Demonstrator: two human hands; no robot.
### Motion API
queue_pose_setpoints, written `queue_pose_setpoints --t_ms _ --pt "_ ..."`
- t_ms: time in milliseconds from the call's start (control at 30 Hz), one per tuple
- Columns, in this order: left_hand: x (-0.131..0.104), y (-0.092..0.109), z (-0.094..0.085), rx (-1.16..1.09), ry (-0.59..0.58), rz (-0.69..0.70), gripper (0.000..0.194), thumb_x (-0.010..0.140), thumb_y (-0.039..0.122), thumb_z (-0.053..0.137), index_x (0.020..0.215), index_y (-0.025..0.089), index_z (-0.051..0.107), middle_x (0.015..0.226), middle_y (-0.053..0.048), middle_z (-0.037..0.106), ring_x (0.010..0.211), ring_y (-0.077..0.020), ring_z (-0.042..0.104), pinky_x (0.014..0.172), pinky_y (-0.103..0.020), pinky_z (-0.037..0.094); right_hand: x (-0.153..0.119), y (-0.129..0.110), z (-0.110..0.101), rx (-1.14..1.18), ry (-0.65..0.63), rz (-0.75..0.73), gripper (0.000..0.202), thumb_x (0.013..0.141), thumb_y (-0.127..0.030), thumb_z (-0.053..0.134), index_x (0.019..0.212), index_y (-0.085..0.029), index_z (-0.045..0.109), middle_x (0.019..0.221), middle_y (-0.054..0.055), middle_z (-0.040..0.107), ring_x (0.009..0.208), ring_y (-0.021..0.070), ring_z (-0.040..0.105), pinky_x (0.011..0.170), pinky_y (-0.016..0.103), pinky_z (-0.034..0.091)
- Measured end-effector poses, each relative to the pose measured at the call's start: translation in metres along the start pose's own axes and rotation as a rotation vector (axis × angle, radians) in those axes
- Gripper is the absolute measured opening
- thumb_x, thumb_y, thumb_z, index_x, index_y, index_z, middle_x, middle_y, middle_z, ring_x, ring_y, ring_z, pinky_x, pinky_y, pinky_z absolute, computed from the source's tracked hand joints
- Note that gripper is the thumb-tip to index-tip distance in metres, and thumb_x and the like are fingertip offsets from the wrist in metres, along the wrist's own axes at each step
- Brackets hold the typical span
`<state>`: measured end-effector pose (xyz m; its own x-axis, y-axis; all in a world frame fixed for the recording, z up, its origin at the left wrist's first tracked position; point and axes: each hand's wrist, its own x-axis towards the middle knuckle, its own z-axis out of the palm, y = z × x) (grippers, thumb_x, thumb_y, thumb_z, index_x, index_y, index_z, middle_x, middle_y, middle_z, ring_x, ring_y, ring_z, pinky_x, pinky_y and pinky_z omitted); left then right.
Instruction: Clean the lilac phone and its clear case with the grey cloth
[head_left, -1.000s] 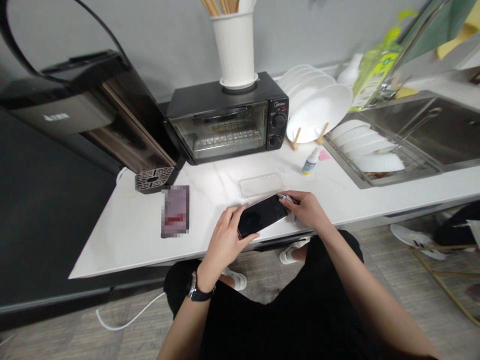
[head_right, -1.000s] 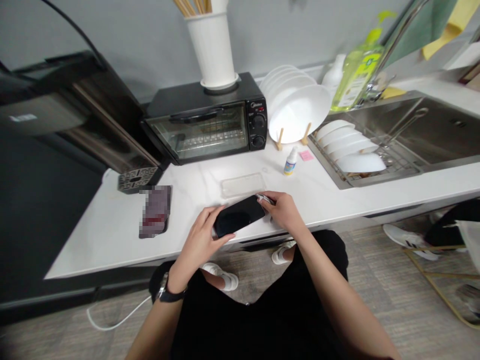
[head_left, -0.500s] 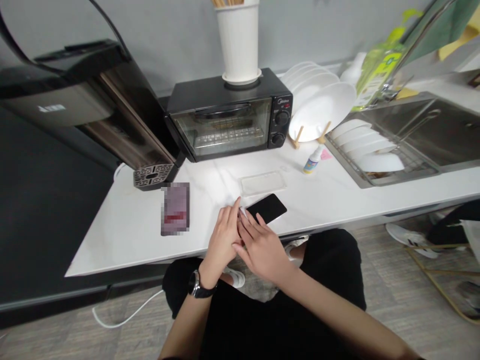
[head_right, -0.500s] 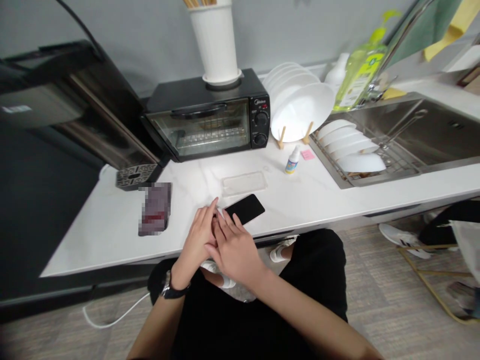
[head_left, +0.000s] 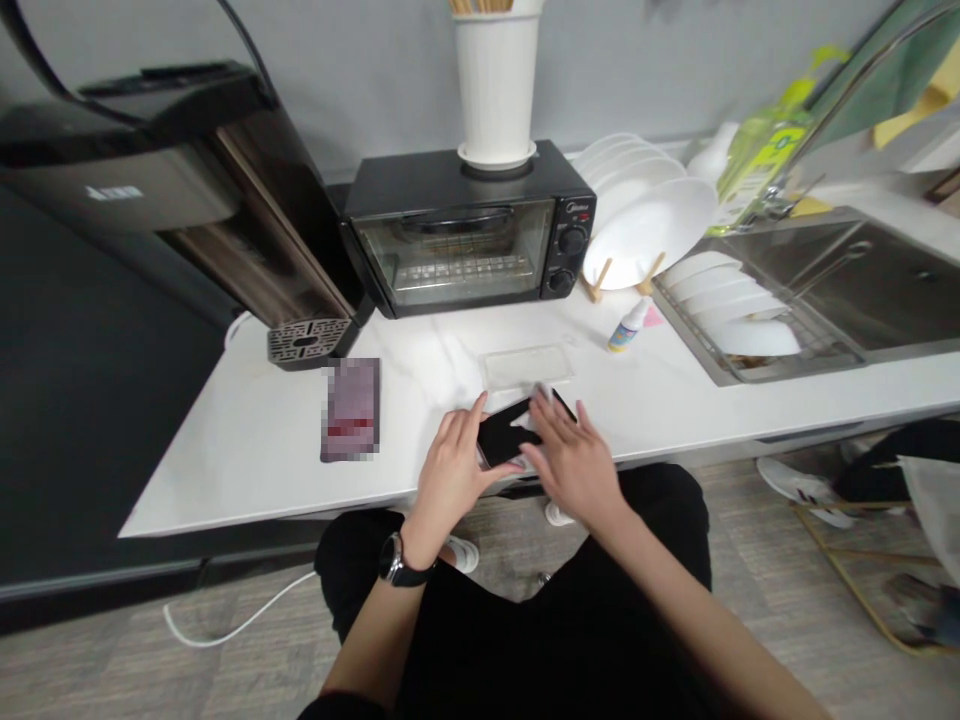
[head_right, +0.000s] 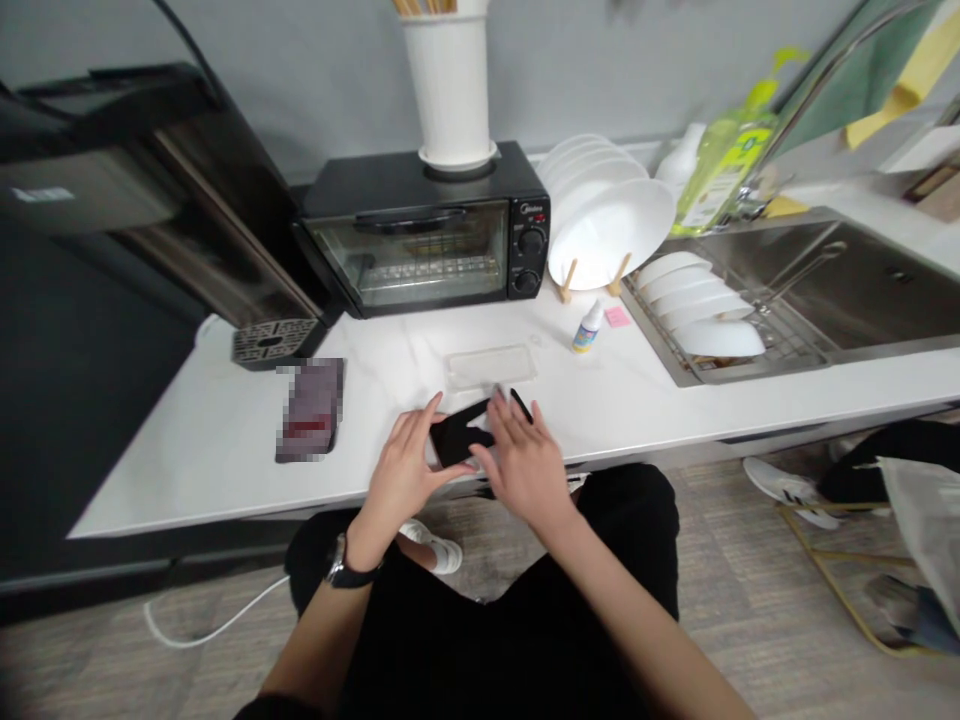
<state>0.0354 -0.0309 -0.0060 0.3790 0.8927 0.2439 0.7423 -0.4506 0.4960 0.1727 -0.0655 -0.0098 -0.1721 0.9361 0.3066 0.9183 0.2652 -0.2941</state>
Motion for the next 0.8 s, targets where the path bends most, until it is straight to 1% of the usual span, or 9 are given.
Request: queue_pose_setpoints --t_ms 133,267,367,433,567,600,733,767,800 --pt "0.000 -0.001 0.000 -0.009 -0.005 0.009 0.057 0.063 0.019 0.048 0.114 0.020 0.023 0.096 -0.007 0.048 0.092 -0.0203 0.042 0.081 -0.036 0.035 0.001 -0.003 -0.001 0.057 -0.094 -0.214 0.042 0.073 -0.035 0.030 0.113 -0.022 0.026 0.116 -0.001 0.033 0.108 0.0157 0.023 0.093 0.036 0.019" --pt "-0.002 0.000 -0.001 -0.012 -0.019 0.019 0.064 0.060 0.028 0.053 0.115 0.021 0.020 0.099 -0.007 0.046 0.095 -0.0216 0.040 0.084 -0.037 0.032 0.002 -0.004 -0.001 0.010 0.004 -0.030 0.042 0.073 -0.031 0.032 0.114 -0.020 0.026 0.117 0.002 0.031 0.108 0.0194 0.024 0.091 0.041 0.019" --pt "-0.004 0.001 -0.002 0.009 -0.030 0.018 0.063 0.061 0.023 0.052 0.115 0.024 0.019 0.100 -0.006 0.046 0.094 -0.0209 0.040 0.083 -0.036 0.032 -0.002 -0.004 -0.001 0.059 -0.056 -0.151 0.044 0.073 -0.035 0.031 0.114 -0.020 0.026 0.118 0.000 0.030 0.109 0.0177 0.021 0.091 0.038 0.019" --pt "-0.004 0.002 -0.002 0.025 -0.024 0.008 0.061 0.062 0.024 0.051 0.115 0.025 0.019 0.100 -0.006 0.046 0.095 -0.0210 0.040 0.083 -0.037 0.032 -0.006 0.000 -0.003 0.063 -0.113 -0.196 0.040 0.074 -0.031 0.029 0.114 -0.025 0.025 0.117 -0.003 0.030 0.109 0.0154 0.023 0.093 0.038 0.017" --pt "-0.005 0.002 -0.001 0.034 -0.015 0.010 0.064 0.060 0.035 0.052 0.114 0.024 0.021 0.101 -0.006 0.045 0.096 -0.0218 0.039 0.084 -0.038 0.031 -0.007 0.006 -0.005 -0.006 -0.032 -0.005 0.041 0.074 -0.026 0.030 0.115 -0.024 0.022 0.118 -0.001 0.029 0.108 0.0179 0.024 0.092 0.044 0.014" --pt "-0.005 0.002 -0.001 0.037 -0.016 0.012 0.062 0.060 0.034 0.052 0.114 0.024 0.022 0.102 -0.006 0.046 0.096 -0.0215 0.040 0.083 -0.038 0.032 -0.006 0.005 -0.005 0.003 -0.016 -0.006 0.042 0.074 -0.028 0.030 0.115 -0.023 0.021 0.118 0.000 0.028 0.109 0.0181 0.022 0.092 0.044 0.014" --pt "-0.005 0.001 -0.002 0.063 -0.028 0.008 0.056 0.065 0.030 0.048 0.114 0.025 0.022 0.103 -0.005 0.045 0.097 -0.0199 0.040 0.083 -0.036 0.032 -0.007 0.002 -0.002 0.092 -0.130 -0.212 0.043 0.073 -0.035 0.030 0.114 -0.026 0.022 0.118 -0.005 0.028 0.110 0.0137 0.020 0.094 0.038 0.014" --pt "-0.005 0.001 -0.002 0.065 -0.033 0.007 0.057 0.064 0.032 0.048 0.114 0.025 0.022 0.103 -0.006 0.045 0.097 -0.0202 0.040 0.084 -0.036 0.032 -0.007 0.004 -0.003 0.091 -0.136 -0.212 0.041 0.074 -0.033 0.030 0.114 -0.027 0.023 0.117 -0.005 0.030 0.109 0.0133 0.022 0.094 0.038 0.013" --pt "-0.004 0.002 -0.002 0.067 -0.037 0.008 0.059 0.063 0.034 0.048 0.114 0.024 0.022 0.103 -0.006 0.045 0.097 -0.0207 0.039 0.084 -0.036 0.031 -0.006 0.007 -0.003 0.070 -0.119 -0.142 0.039 0.075 -0.030 0.029 0.114 -0.026 0.024 0.117 -0.004 0.030 0.109 0.0138 0.022 0.094 0.039 0.012"
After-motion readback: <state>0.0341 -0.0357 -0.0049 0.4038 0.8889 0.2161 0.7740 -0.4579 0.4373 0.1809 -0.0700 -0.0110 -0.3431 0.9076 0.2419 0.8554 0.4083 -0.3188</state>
